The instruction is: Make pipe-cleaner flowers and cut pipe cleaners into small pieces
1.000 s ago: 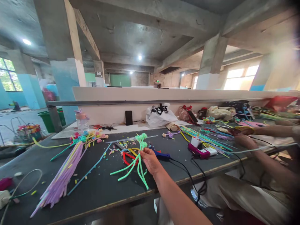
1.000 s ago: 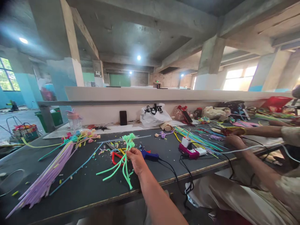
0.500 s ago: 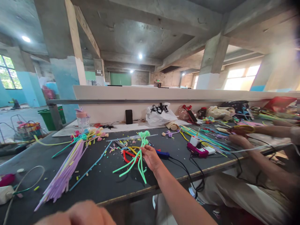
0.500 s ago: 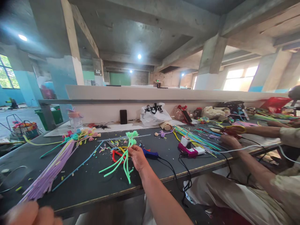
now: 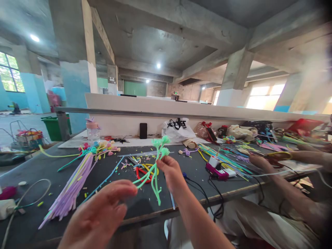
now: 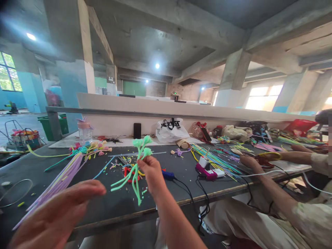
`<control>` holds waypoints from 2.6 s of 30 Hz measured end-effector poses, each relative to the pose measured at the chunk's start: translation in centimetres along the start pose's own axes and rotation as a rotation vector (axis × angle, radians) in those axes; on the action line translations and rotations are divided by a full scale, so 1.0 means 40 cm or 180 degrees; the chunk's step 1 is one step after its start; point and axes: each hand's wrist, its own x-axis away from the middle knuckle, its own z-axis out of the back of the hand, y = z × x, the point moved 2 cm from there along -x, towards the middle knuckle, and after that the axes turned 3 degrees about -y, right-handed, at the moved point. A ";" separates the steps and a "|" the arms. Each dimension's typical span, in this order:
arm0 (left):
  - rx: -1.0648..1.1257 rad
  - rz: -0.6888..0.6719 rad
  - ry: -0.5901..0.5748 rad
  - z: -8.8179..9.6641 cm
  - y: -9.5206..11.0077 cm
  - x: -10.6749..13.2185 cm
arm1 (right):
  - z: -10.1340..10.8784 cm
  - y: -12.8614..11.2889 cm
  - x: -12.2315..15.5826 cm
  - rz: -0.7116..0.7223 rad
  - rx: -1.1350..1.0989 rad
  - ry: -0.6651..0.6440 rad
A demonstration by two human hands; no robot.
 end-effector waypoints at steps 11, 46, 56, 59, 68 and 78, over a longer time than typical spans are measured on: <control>-0.0957 -0.0047 -0.0195 -0.097 -0.106 -0.058 | -0.080 0.050 0.112 -0.0127 0.1340 0.0202; -0.1158 -0.0440 -0.0125 -0.093 -0.139 -0.035 | -0.085 0.078 0.174 0.1415 0.2081 0.0216; -0.1137 -0.0627 -0.0214 -0.094 -0.131 -0.028 | -0.090 0.064 0.178 0.1296 0.1912 0.0073; -0.0831 -0.0256 -0.0361 -0.093 -0.130 -0.028 | -0.089 0.073 0.174 0.0613 0.1352 0.0182; -0.0234 0.0862 -0.0727 -0.079 -0.135 -0.061 | -0.085 0.097 0.156 -0.0703 -0.0197 0.0480; -0.1714 -0.0023 -0.0543 -0.113 -0.105 -0.040 | -0.084 0.102 0.151 -0.0660 0.0154 0.0682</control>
